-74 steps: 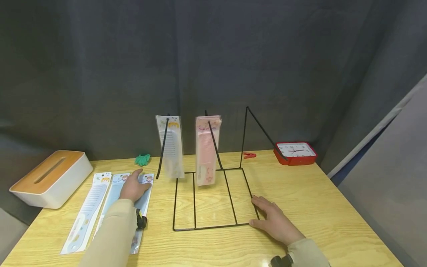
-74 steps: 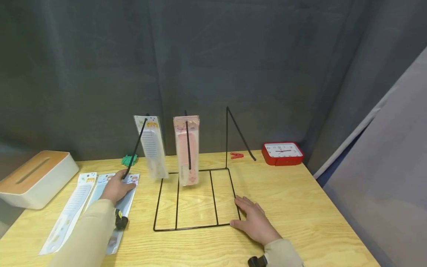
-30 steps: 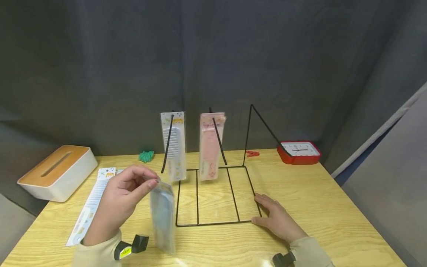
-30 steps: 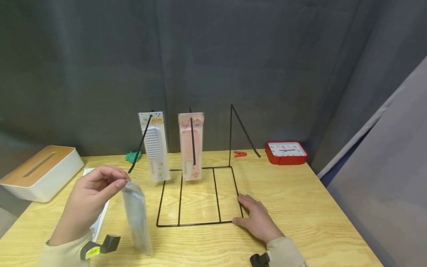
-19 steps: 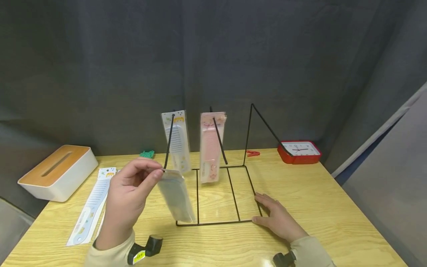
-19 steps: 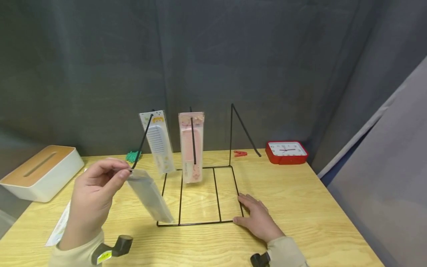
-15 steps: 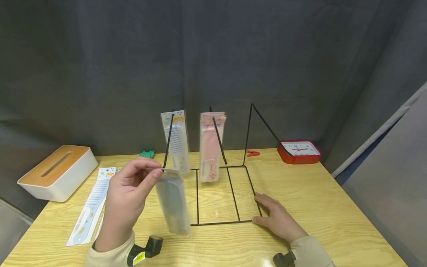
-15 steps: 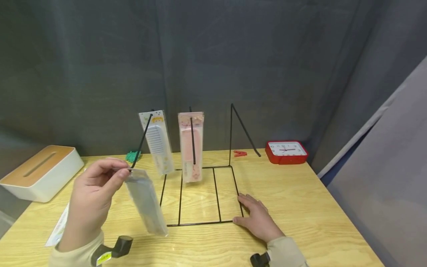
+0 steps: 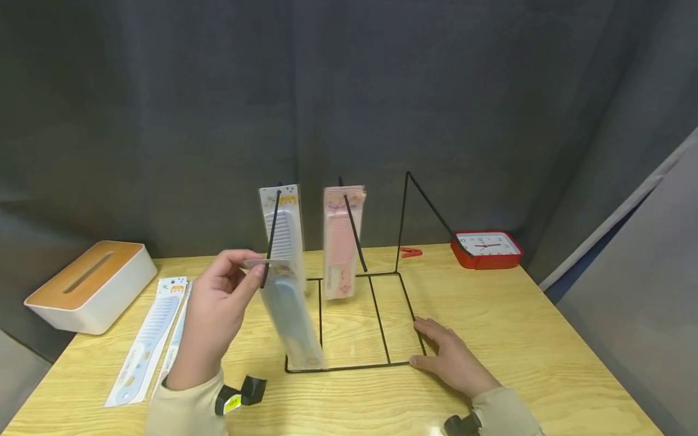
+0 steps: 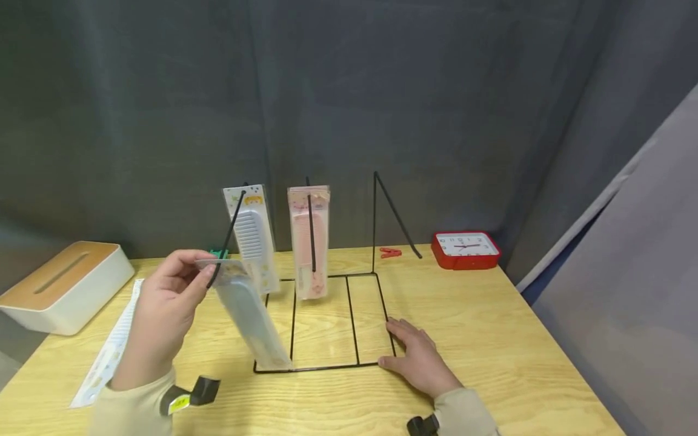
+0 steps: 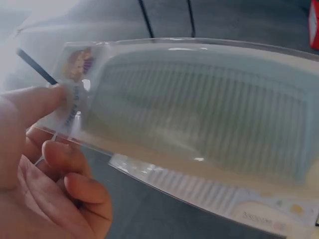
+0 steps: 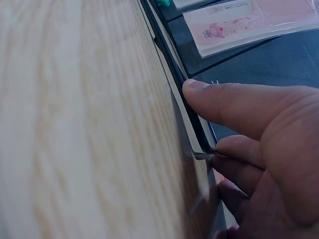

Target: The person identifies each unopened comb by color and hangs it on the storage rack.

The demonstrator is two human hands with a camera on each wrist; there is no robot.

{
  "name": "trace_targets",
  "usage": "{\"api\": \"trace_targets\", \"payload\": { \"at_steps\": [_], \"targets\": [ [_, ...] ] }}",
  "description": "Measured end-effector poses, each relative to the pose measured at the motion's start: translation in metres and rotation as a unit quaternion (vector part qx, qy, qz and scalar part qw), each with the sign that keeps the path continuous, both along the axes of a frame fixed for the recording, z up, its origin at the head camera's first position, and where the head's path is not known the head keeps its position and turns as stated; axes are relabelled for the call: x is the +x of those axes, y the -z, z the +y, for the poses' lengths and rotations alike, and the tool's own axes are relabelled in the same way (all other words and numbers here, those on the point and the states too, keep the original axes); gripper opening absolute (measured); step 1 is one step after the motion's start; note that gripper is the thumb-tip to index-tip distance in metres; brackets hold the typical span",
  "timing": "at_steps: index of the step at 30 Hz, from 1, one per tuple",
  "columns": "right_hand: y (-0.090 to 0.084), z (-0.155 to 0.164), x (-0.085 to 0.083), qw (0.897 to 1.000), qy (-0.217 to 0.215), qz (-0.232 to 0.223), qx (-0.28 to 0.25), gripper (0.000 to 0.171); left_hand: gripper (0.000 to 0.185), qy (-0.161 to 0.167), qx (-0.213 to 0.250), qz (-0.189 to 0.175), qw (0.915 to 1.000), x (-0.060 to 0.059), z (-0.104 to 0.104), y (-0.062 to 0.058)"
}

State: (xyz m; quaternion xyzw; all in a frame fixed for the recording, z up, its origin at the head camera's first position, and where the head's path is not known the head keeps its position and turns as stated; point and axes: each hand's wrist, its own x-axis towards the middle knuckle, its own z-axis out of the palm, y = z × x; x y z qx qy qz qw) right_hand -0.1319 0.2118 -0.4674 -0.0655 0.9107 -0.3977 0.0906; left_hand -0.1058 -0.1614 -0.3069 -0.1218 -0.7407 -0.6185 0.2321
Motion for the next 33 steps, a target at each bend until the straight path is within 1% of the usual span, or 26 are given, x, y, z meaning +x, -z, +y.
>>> {"api": "trace_targets", "payload": {
  "at_steps": [4,7,10,13,17,20,23,26,28,30,32,33],
  "targets": [
    [0.0,0.001,0.001,1.0,0.001,0.003,0.0,0.08,0.01,-0.003,-0.027,-0.043,0.9987,-0.02,-0.003,0.004],
    [0.0,0.001,0.001,1.0,0.001,0.002,0.001,0.08,0.018,-0.013,-0.041,-0.084,0.9956,-0.039,-0.005,0.009],
    [0.001,0.001,0.002,1.0,0.001,-0.001,0.001,0.08,0.027,-0.015,-0.039,-0.12,0.9918,-0.058,-0.007,0.015],
    [0.001,0.001,0.002,1.0,0.001,-0.003,0.001,0.08,0.033,-0.02,-0.036,-0.149,0.988,-0.076,-0.01,0.019],
    [0.0,0.0,0.003,1.0,0.006,-0.002,0.006,0.079,0.039,-0.023,-0.029,-0.177,0.9836,-0.098,-0.011,0.02],
    [-0.001,0.0,0.004,1.0,0.007,-0.002,0.002,0.079,0.043,-0.027,-0.031,-0.198,0.9794,-0.111,-0.011,0.02],
    [-0.001,0.0,0.004,1.0,0.004,-0.003,-0.005,0.079,0.046,-0.036,-0.048,-0.219,0.9739,-0.118,-0.015,0.023],
    [-0.001,-0.001,0.004,1.0,0.004,-0.002,-0.004,0.08,0.046,-0.039,-0.073,-0.232,0.9692,-0.121,-0.023,0.031],
    [-0.001,-0.001,0.004,1.0,0.007,-0.001,-0.001,0.081,0.042,-0.039,-0.09,-0.23,0.9683,-0.123,-0.031,0.041],
    [-0.001,0.0,0.004,1.0,0.01,-0.001,0.0,0.081,0.038,-0.034,-0.098,-0.224,0.969,-0.124,-0.043,0.052],
    [-0.001,0.0,0.004,1.0,0.011,-0.001,-0.001,0.08,0.039,-0.034,-0.103,-0.222,0.9691,-0.126,-0.059,0.064],
    [-0.001,0.0,0.004,1.0,0.011,-0.001,-0.002,0.08,0.039,-0.039,-0.106,-0.223,0.9683,-0.127,-0.069,0.071]
  ]
}}
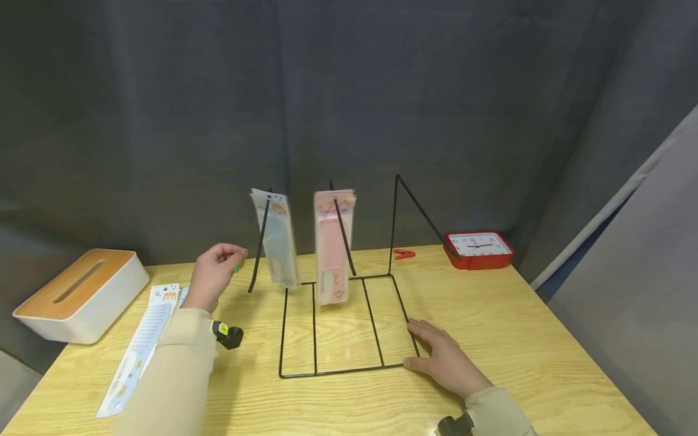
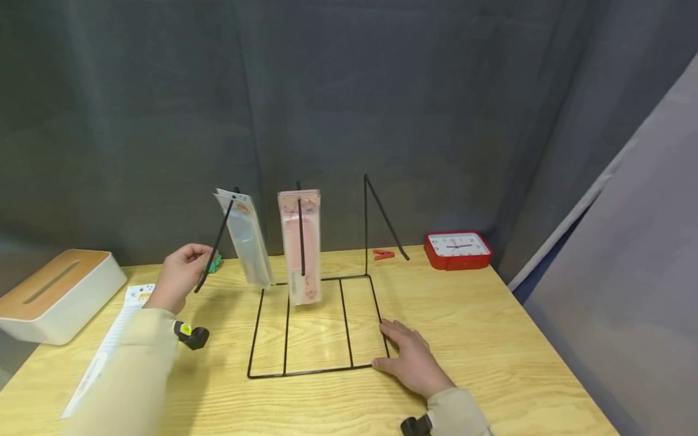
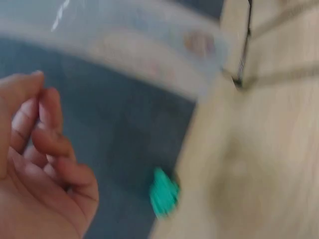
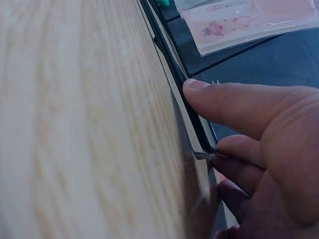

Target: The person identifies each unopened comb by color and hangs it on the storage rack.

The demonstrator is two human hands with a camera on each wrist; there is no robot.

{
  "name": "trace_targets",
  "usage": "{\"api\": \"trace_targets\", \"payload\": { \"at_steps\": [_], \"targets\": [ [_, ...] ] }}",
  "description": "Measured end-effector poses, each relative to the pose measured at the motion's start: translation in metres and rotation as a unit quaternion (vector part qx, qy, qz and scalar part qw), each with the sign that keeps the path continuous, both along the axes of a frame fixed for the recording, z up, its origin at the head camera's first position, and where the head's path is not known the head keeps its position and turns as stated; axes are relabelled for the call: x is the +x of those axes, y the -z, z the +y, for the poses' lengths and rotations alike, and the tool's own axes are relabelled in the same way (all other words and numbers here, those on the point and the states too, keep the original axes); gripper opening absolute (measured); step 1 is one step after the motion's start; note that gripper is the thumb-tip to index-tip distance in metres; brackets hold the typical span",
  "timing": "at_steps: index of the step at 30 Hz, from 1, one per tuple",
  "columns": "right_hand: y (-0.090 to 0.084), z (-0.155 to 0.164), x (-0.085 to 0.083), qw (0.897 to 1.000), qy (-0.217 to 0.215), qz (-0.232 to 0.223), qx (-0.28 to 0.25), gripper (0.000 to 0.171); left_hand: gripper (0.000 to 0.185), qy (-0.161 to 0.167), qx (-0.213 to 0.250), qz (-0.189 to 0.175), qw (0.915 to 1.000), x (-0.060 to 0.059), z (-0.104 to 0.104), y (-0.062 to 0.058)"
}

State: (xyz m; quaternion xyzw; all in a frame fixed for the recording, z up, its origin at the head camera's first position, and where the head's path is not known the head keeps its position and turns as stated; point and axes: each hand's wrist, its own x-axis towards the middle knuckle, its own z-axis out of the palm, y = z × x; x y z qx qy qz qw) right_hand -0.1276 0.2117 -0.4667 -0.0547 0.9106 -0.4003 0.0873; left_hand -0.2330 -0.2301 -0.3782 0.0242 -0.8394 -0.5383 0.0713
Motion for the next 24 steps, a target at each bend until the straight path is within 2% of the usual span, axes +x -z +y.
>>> {"api": "trace_targets", "payload": {
  "at_steps": [2,6,8,11,17,21,24],
  "targets": [
    [0.001,-0.001,0.0,1.0,-0.001,0.0,0.0,0.079,0.042,-0.018,-0.007,-0.01,0.9998,0.0,-0.02,0.014],
    [0.001,0.0,0.0,1.0,-0.004,0.004,0.004,0.08,0.043,-0.081,-0.036,-0.031,0.9956,0.001,-0.053,0.04],
    [0.001,0.001,-0.001,1.0,-0.004,0.005,0.007,0.08,0.04,-0.108,-0.044,-0.038,0.9924,0.003,-0.063,0.051],
    [0.001,0.002,-0.001,1.0,-0.004,0.006,0.011,0.081,0.037,-0.132,-0.039,-0.051,0.9892,0.006,-0.07,0.067],
    [0.001,0.001,-0.001,1.0,-0.002,0.002,0.007,0.08,0.036,-0.13,-0.042,-0.056,0.989,0.01,-0.073,0.09],
    [0.001,0.001,-0.001,1.0,-0.002,0.003,0.01,0.079,0.041,-0.124,-0.08,-0.06,0.9872,0.012,-0.073,0.097],
    [0.0,0.001,-0.001,1.0,-0.004,0.006,0.011,0.079,0.058,-0.105,-0.115,-0.081,0.9845,0.011,-0.076,0.099]
  ]
}}
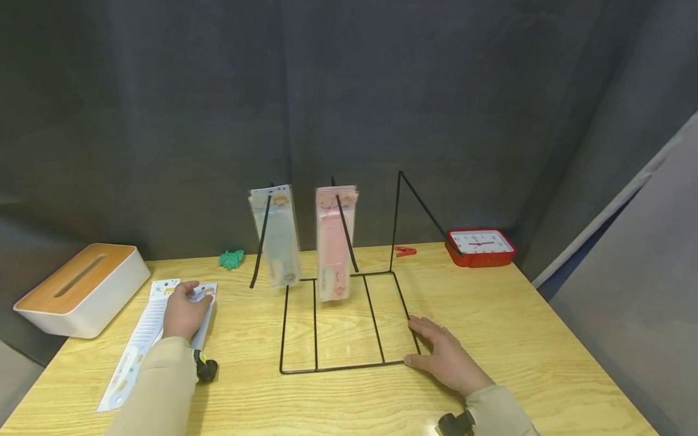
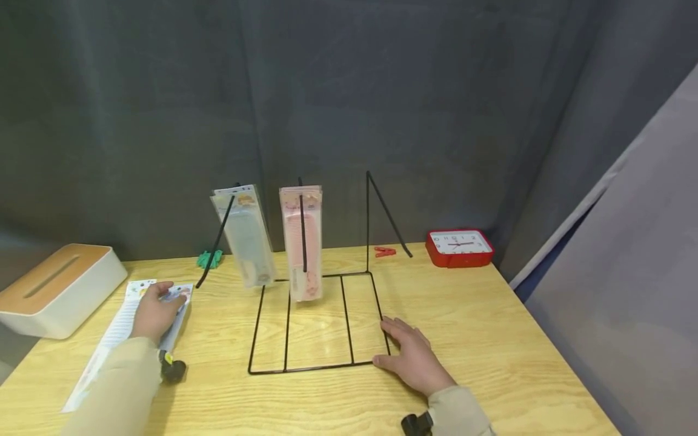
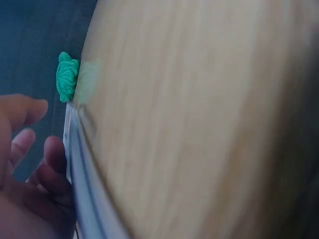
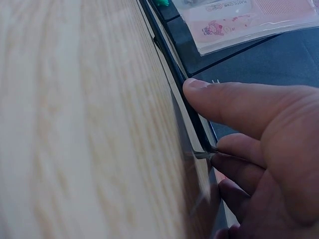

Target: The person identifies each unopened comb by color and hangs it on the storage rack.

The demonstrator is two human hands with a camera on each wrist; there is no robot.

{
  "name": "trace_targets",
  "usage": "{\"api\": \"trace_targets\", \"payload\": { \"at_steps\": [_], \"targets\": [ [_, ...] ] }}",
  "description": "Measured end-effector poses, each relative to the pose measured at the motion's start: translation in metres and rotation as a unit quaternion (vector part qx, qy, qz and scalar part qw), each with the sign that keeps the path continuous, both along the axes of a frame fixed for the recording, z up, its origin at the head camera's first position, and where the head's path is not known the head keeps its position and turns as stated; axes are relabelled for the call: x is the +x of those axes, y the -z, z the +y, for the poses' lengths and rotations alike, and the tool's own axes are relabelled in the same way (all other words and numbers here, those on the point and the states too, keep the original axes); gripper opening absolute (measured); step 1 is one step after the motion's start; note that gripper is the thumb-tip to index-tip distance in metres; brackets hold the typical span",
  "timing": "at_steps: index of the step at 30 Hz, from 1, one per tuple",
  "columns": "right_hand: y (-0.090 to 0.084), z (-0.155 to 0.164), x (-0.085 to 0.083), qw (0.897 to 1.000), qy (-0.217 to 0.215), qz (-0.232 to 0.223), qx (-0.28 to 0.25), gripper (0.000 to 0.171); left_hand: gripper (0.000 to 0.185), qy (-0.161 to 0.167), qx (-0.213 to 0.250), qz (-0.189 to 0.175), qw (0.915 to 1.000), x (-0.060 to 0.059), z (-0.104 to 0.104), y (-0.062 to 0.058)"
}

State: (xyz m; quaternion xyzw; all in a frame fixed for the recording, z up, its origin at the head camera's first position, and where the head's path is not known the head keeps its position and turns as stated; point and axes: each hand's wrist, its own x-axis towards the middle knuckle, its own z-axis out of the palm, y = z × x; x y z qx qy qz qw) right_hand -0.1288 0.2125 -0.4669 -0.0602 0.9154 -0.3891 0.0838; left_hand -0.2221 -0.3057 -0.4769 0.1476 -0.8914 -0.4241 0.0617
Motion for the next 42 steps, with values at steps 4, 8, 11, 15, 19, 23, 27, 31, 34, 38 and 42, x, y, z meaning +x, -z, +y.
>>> {"api": "trace_targets", "payload": {
  "at_steps": [4,8,11,15,19,23,27,31,34,38,42],
  "targets": [
    [-0.001,0.0,-0.001,1.0,-0.003,0.005,0.001,0.078,0.077,0.032,-0.03,-0.052,0.9977,0.0,-0.002,-0.003],
    [0.0,0.0,-0.001,1.0,-0.006,0.004,-0.002,0.078,0.084,0.054,-0.052,-0.08,0.994,0.002,-0.001,-0.006],
    [0.001,0.001,-0.001,1.0,-0.006,0.004,-0.004,0.078,0.086,0.059,-0.066,-0.089,0.9921,0.005,0.002,-0.009],
    [0.001,0.002,-0.001,1.0,-0.005,0.005,-0.007,0.078,0.078,0.075,-0.097,-0.1,0.9874,0.009,0.006,-0.015],
    [0.002,0.002,0.0,1.0,-0.005,0.004,-0.008,0.078,0.048,0.097,-0.111,-0.087,0.9853,0.012,0.008,-0.016],
    [0.002,0.002,0.0,1.0,-0.004,0.002,-0.008,0.078,0.035,0.114,-0.088,-0.054,0.9881,0.022,0.01,-0.022],
    [0.002,0.003,0.0,1.0,-0.005,0.001,-0.009,0.078,0.044,0.114,-0.041,-0.025,0.9923,0.044,0.021,-0.044],
    [0.002,0.002,-0.001,1.0,-0.006,0.001,-0.008,0.078,0.043,0.134,0.036,0.02,0.9902,0.068,0.037,-0.071],
    [0.002,0.002,0.0,1.0,-0.008,0.0,-0.007,0.079,0.035,0.18,0.076,0.073,0.9781,0.085,0.05,-0.093],
    [0.001,0.002,0.0,1.0,-0.01,0.004,-0.008,0.079,0.02,0.236,0.109,0.139,0.9556,0.109,0.069,-0.124],
    [0.0,0.002,0.001,1.0,-0.01,0.005,-0.007,0.079,0.007,0.253,0.121,0.211,0.9363,0.13,0.085,-0.148]
  ]
}}
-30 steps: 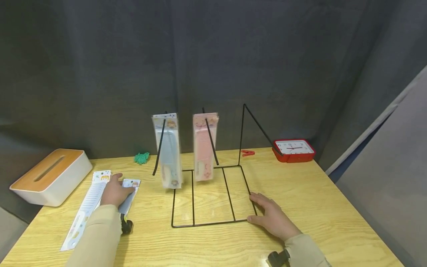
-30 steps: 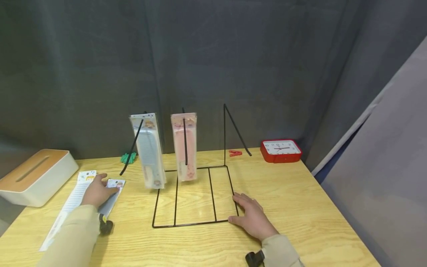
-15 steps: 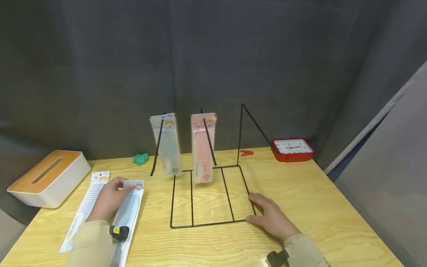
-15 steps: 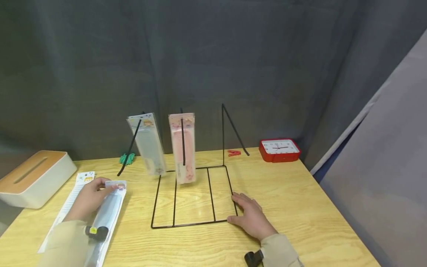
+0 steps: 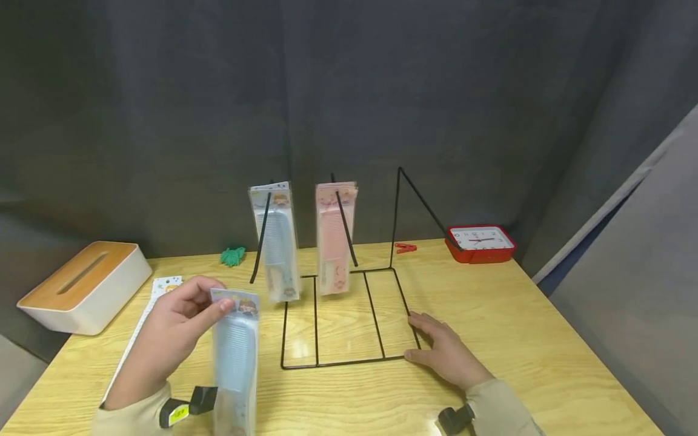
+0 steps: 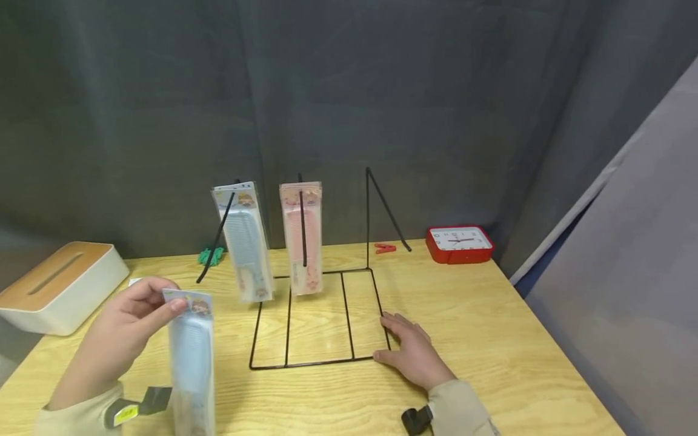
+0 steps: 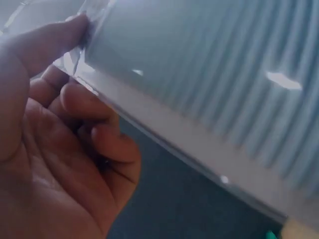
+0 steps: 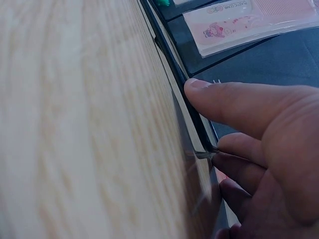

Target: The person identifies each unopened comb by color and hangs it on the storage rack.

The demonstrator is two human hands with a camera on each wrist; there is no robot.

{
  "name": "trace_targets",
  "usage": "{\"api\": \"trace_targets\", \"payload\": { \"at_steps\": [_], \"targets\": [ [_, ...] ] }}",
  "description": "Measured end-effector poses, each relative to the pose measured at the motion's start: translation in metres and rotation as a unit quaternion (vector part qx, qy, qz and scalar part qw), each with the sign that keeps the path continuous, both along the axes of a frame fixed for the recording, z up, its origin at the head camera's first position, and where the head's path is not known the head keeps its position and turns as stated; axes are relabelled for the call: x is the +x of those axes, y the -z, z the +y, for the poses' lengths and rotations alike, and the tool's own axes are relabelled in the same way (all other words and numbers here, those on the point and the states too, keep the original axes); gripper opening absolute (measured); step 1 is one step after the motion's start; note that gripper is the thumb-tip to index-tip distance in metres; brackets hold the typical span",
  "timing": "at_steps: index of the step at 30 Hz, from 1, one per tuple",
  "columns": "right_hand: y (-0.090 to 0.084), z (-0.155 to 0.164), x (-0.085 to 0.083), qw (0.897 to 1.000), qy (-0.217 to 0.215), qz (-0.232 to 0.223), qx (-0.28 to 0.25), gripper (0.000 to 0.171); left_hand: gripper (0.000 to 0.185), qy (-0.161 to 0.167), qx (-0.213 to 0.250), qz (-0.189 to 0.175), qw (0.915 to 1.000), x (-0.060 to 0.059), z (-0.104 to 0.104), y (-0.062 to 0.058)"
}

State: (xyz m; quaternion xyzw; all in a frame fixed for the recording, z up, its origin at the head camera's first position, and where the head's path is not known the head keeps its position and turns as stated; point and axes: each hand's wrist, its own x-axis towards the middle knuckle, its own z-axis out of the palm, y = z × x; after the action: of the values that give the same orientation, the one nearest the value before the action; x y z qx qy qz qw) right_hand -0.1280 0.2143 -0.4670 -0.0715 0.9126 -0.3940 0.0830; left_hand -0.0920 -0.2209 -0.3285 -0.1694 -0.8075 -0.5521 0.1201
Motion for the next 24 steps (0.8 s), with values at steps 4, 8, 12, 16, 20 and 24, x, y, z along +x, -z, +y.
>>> {"api": "trace_targets", "payload": {
  "at_steps": [4,8,12,16,20,24],
  "targets": [
    [-0.001,-0.001,0.0,1.0,0.004,-0.008,0.002,0.079,0.014,0.018,0.085,0.064,0.9942,0.01,0.015,-0.012],
    [-0.002,-0.002,0.0,1.0,0.008,-0.008,0.002,0.079,0.015,0.042,0.159,0.099,0.9814,0.013,0.033,-0.017],
    [-0.002,-0.003,0.0,1.0,0.006,-0.006,0.001,0.078,0.016,0.016,0.156,0.119,0.9805,0.015,0.045,-0.021],
    [-0.001,-0.003,0.0,1.0,0.005,-0.005,0.001,0.078,0.013,-0.029,0.148,0.118,0.9815,0.015,0.05,-0.024],
    [-0.001,-0.002,0.0,1.0,0.007,-0.006,0.003,0.079,0.009,-0.063,0.117,0.097,0.9864,0.011,0.053,-0.023],
    [0.0,-0.001,-0.001,1.0,0.007,-0.005,0.004,0.079,0.005,-0.067,0.129,0.067,0.9871,0.002,0.057,-0.018]
  ]
}}
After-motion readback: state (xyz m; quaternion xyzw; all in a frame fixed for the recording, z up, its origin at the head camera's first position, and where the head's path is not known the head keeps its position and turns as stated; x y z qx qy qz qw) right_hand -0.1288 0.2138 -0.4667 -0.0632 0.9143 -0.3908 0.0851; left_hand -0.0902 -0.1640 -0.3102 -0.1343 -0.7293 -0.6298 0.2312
